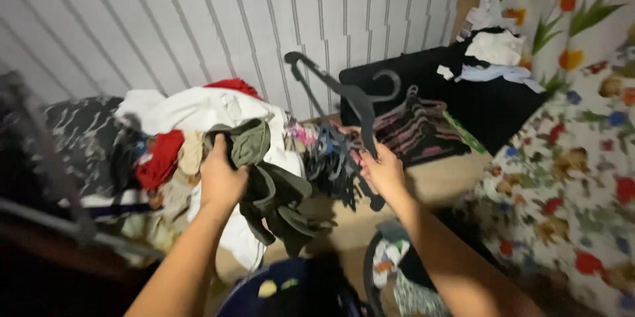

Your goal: Hang various items of clothing from a laundry basket onto a clothes rack using hangers.

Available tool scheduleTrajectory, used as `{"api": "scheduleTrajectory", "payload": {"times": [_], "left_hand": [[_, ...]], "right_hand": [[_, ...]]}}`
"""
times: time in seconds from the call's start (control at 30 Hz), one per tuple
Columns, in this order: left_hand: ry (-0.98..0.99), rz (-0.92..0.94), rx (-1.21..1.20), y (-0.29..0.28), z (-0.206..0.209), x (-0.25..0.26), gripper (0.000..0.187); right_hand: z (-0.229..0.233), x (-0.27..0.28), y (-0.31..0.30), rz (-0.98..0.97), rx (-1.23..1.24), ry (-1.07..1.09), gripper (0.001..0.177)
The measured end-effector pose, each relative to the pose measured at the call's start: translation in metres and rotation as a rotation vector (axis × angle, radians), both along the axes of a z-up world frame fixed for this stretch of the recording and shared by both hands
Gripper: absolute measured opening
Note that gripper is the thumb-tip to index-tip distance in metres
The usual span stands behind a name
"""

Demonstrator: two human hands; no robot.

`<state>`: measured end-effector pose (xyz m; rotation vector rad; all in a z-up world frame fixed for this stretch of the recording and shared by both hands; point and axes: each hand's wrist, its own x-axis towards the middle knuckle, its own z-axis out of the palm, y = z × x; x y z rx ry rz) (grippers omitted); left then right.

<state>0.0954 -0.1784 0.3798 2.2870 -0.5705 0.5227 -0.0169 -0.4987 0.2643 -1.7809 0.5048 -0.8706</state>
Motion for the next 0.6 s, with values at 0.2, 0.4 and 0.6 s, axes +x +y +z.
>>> {"api": "scheduleTrajectory", "payload": {"times": [0.2, 0.4, 0.6], "left_hand": [[0.045, -0.217, 0.103, 0.055, 0.052, -0.081, 0.113], [0.187, -0.241, 0.441, 0.102, 0.062, -0.083, 0.077], [0.257, -0.165, 0.409, 0.166, 0.102, -0.094, 0.088]], "right_hand": [[0.050, -0.076, 0.080, 0.239, 0.148, 0.061, 0.013], [0.151, -0.123, 0.105, 0.214, -0.234, -0.049, 0.018], [0.226, -0.164, 0.067, 0.479, -0.255, 0.152, 0.024]]}}
